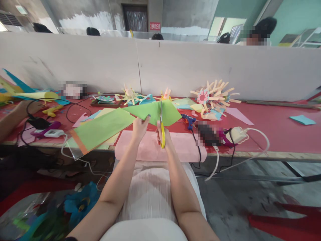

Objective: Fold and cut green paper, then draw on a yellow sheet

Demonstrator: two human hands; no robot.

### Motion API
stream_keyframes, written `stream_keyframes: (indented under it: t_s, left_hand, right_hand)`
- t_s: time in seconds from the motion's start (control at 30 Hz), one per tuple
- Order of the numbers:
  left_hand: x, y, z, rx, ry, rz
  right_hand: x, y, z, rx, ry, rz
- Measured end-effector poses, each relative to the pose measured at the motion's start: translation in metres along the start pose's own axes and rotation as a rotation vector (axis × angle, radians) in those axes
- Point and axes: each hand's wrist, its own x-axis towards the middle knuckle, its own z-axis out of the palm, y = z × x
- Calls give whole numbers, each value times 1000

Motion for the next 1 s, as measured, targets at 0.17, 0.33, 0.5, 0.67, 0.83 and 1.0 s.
stream_keyframes:
  t_s: [0.17,0.33,0.5,0.67,0.83,1.0]
  left_hand:
    - [0,0,1,-7,7,0]
    - [-1,0,2,-3,3,-14]
    - [-2,-1,2,-12,-2,-20]
    - [-1,-3,3,-26,8,-20]
    - [0,-6,4,-33,6,-18]
    - [0,-5,4,-35,3,-19]
  right_hand:
    - [0,-1,1,-9,2,7]
    - [-3,-5,4,-11,19,7]
    - [-3,-4,2,-20,32,18]
    - [-1,-2,1,-32,36,20]
    - [-3,-3,2,-49,62,39]
    - [-4,-4,2,-69,70,51]
